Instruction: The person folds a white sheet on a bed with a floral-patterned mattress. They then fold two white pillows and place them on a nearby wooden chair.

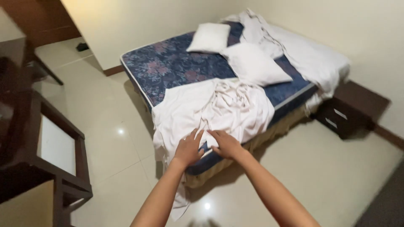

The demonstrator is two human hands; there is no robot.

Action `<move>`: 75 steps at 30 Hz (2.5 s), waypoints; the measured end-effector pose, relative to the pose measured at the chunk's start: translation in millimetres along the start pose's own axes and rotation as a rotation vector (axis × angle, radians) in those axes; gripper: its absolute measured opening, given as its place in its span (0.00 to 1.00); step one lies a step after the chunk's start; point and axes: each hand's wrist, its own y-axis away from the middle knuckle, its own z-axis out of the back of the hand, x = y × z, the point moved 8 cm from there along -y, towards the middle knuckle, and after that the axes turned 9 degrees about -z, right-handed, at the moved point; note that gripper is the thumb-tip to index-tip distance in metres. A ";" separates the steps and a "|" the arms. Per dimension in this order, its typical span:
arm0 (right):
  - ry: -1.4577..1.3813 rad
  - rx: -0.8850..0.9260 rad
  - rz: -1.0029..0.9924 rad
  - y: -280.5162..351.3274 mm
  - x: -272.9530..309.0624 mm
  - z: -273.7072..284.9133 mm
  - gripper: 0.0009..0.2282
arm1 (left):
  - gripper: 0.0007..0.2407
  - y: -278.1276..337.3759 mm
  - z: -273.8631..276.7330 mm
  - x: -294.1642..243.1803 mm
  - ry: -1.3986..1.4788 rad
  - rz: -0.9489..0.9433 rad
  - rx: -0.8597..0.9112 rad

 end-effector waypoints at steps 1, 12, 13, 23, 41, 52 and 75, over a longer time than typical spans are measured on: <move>0.007 0.008 0.032 -8.7 -6.5 4.8 0.33 | 0.37 -13.7 4.5 -0.6 -0.009 0.026 -0.019; -0.047 0.087 0.059 -66.0 -79.5 21.5 0.34 | 0.37 -103.3 -16.4 3.7 -0.074 0.176 0.153; -0.043 0.085 0.058 -70.1 -92.6 24.1 0.34 | 0.37 -115.7 -19.9 3.2 -0.073 0.173 0.150; -0.019 0.053 -0.170 -33.1 -204.6 76.9 0.33 | 0.35 -218.0 -83.4 -45.7 -0.033 0.011 0.246; 0.101 -0.207 -0.387 -105.5 -330.1 216.6 0.32 | 0.37 -450.4 -109.0 -79.8 0.035 -0.373 0.157; 0.020 0.041 -0.528 -188.1 -376.3 86.1 0.34 | 0.35 -436.2 -195.3 52.4 0.163 -0.193 0.263; 0.122 0.528 0.067 -231.3 -543.6 -87.3 0.35 | 0.34 -352.3 -345.7 89.8 0.081 0.790 0.296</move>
